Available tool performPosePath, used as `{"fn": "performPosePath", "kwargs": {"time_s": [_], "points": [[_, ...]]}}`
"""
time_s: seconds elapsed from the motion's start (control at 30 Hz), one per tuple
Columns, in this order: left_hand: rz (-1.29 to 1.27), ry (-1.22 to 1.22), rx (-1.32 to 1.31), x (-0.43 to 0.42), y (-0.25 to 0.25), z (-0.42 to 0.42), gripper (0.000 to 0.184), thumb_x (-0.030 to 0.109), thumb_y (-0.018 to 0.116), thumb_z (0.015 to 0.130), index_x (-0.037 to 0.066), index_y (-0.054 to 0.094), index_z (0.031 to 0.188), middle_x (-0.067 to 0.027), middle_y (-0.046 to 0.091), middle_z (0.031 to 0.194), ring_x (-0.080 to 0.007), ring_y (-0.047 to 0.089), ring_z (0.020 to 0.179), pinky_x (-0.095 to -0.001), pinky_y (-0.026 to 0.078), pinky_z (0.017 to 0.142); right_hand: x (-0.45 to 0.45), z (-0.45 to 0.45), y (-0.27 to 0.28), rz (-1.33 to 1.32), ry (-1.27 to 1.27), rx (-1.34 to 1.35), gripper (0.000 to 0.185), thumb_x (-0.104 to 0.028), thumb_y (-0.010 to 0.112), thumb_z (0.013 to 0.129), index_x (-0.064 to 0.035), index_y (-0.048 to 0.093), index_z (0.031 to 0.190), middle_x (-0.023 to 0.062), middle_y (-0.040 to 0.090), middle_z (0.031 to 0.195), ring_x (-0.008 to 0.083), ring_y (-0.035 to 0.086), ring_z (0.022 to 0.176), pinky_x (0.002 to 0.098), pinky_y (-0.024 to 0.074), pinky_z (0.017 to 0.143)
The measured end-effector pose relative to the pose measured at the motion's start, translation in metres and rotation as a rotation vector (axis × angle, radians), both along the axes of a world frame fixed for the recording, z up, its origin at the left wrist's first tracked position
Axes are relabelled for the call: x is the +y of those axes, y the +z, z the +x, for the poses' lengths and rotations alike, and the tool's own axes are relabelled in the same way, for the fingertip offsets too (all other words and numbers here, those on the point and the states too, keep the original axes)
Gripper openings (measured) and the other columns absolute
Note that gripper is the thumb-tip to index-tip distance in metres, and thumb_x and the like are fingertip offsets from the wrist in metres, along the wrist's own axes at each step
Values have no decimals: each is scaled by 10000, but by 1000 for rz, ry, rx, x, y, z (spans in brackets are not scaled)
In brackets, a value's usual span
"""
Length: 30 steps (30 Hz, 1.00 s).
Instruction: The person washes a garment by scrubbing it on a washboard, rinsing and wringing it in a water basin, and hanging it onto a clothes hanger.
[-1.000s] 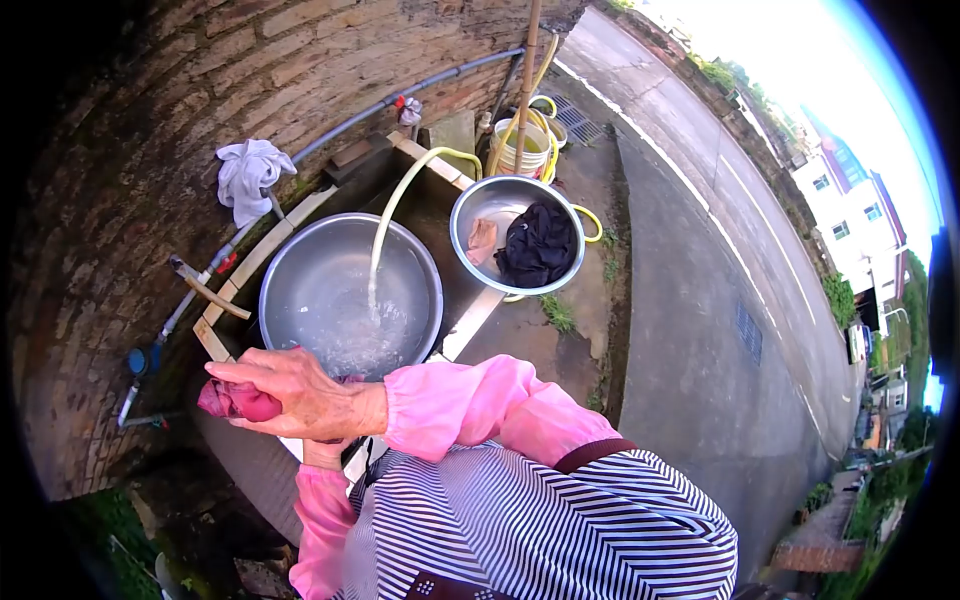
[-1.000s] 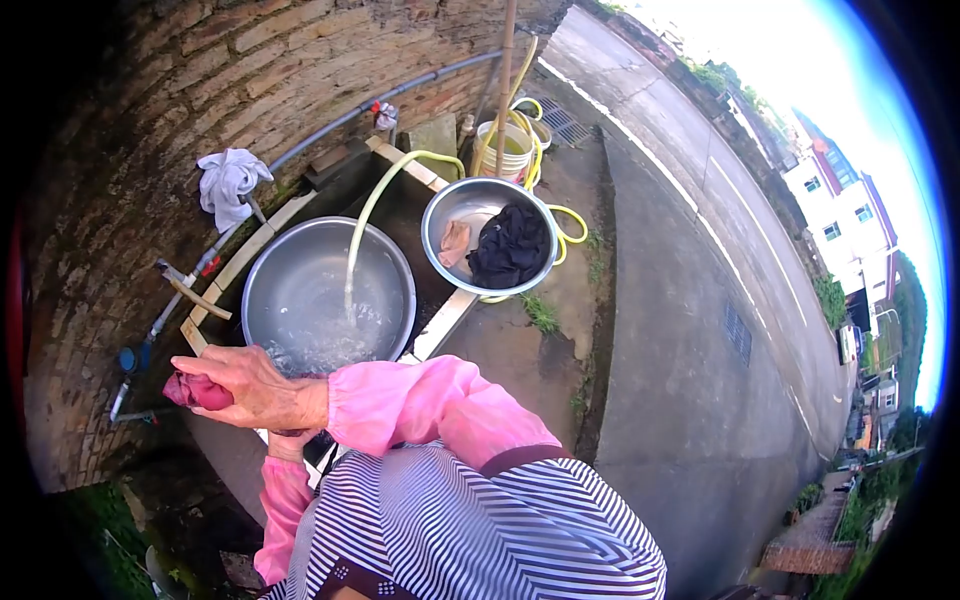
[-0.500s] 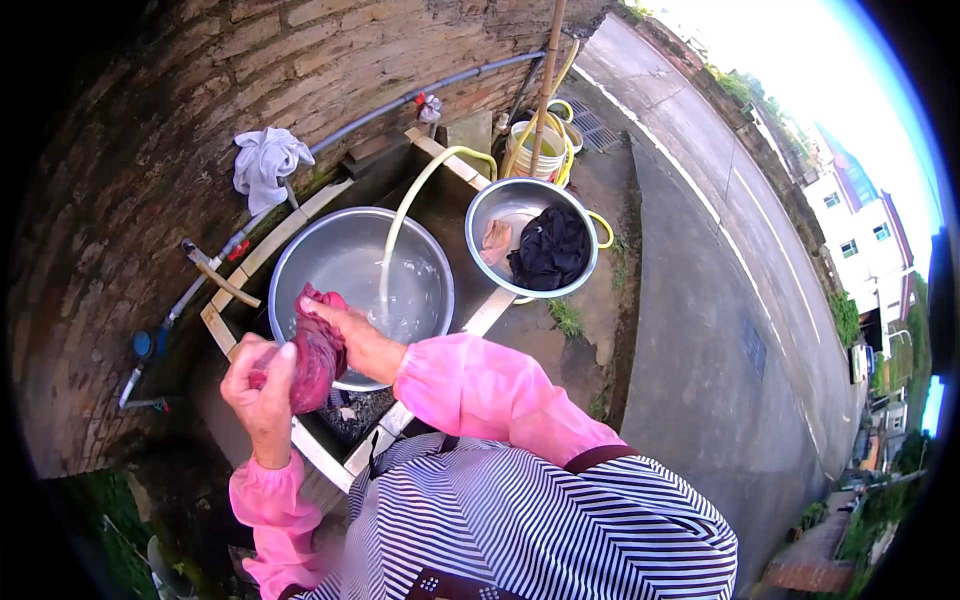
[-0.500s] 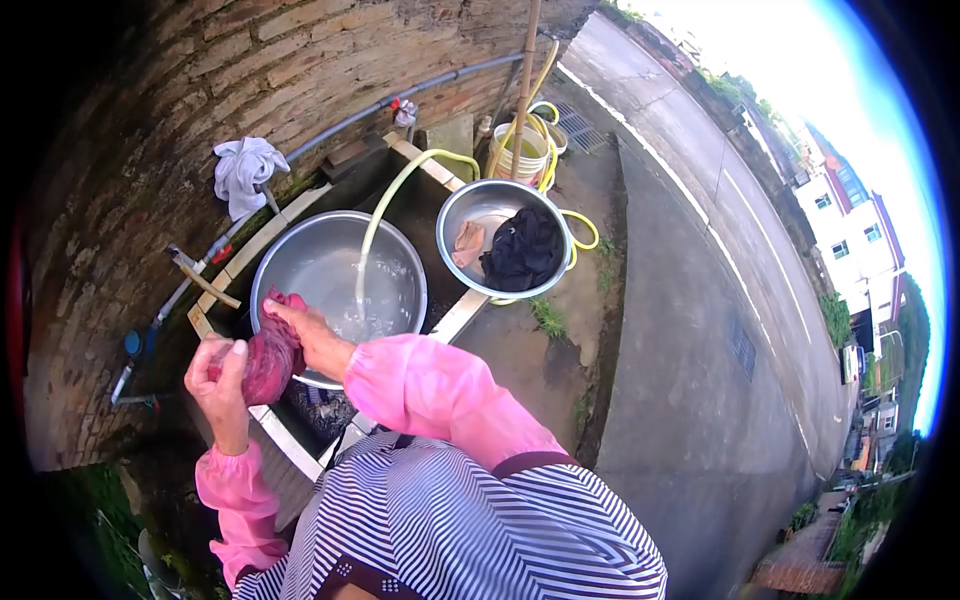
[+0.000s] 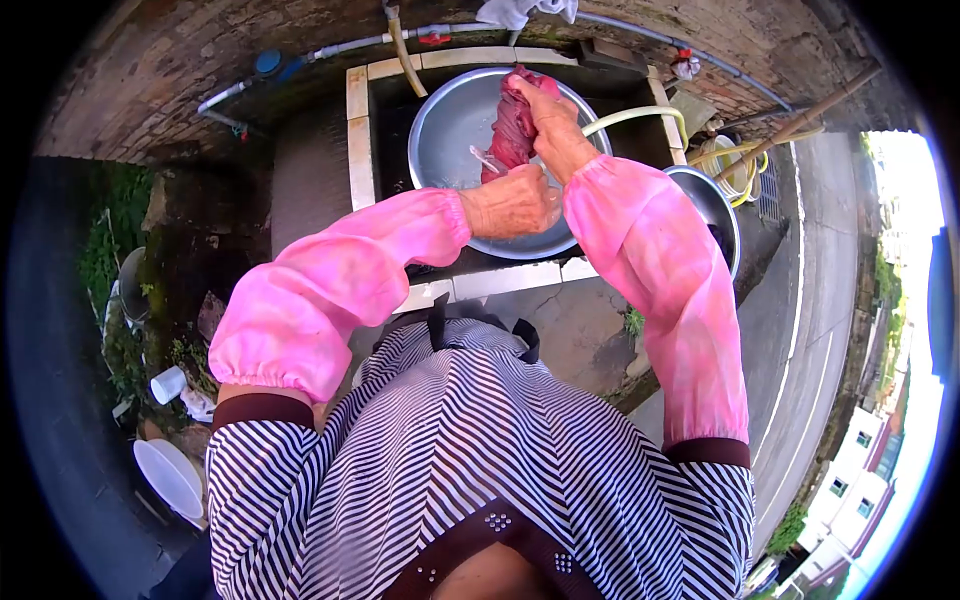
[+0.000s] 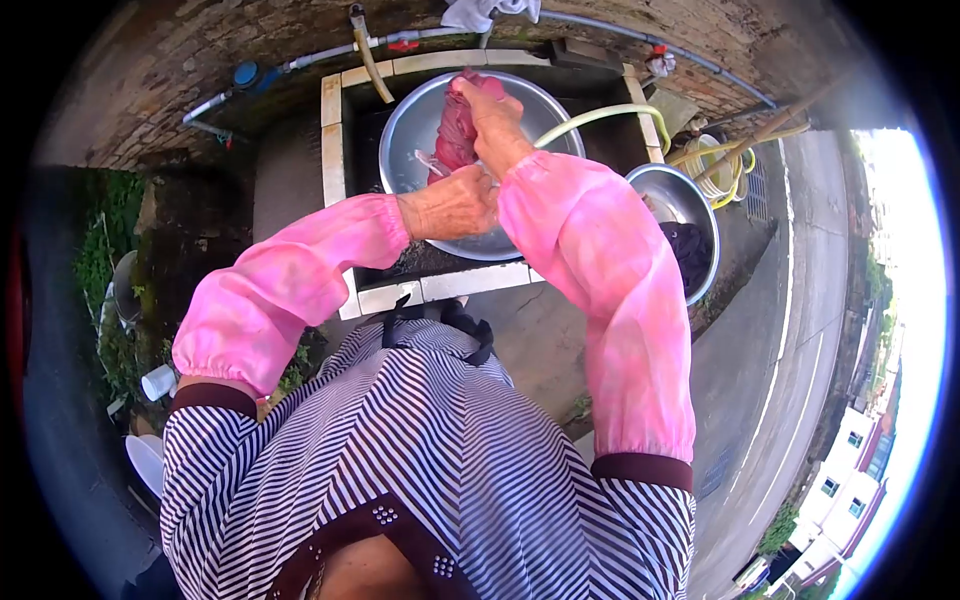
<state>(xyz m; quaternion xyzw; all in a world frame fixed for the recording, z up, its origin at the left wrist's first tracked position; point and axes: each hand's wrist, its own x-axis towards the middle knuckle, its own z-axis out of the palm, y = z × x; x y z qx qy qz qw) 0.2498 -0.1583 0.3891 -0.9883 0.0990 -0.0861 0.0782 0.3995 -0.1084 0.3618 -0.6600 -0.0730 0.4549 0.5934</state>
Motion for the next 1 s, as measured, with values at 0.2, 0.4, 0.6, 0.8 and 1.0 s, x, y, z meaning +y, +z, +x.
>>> {"fn": "performPosePath", "kwargs": {"time_s": [0.2, 0.4, 0.6, 0.8, 1.0], "points": [[-922, 767, -834, -9, 21, -35, 422, 277, 658, 848, 31, 571, 1180, -152, 600, 994, -254, 611, 884, -361, 492, 811, -24, 24, 29, 230, -107, 310, 401, -142, 802, 770, 25, 575, 1055, 98, 655, 915, 185, 655, 776, 352, 561, 663], [-2255, 1035, 117, -10, -4, -63, 641, 578, 427, 971, 30, 489, 1299, -226, 658, 967, -248, 676, 792, -351, 547, 775, -38, -13, 78, 403, 11, -134, 221, -193, 787, 807, -47, 674, 929, 23, 673, 847, 118, 621, 741, 275, 518, 686], [-3077, 380, 81, -7, -54, -51, 743, 660, 327, 957, 66, 425, 1392, -250, 573, 1259, -358, 638, 1063, -522, 505, 915, -74, -71, 104, 514, 330, -653, 385, -189, 811, 757, -21, 669, 1073, 62, 696, 853, 123, 638, 741, 297, 516, 685], [-3366, 122, 10, 34, -15, -46, 578, 492, 621, 904, -29, 591, 1154, -184, 671, 1068, -300, 675, 947, -447, 561, 854, -141, -100, 99, 920, 656, -1351, 615, -84, 828, 613, -19, 632, 1193, 106, 649, 956, 272, 663, 857, 369, 532, 748], [-3097, 681, -452, 38, -15, -34, 292, 243, 711, 856, 25, 639, 1036, -128, 699, 957, -278, 680, 869, -448, 564, 815, -181, -104, 106, 574, 252, -1129, 490, 10, 746, 758, 46, 593, 1222, 134, 655, 1045, 247, 662, 890, 335, 536, 795]]}}
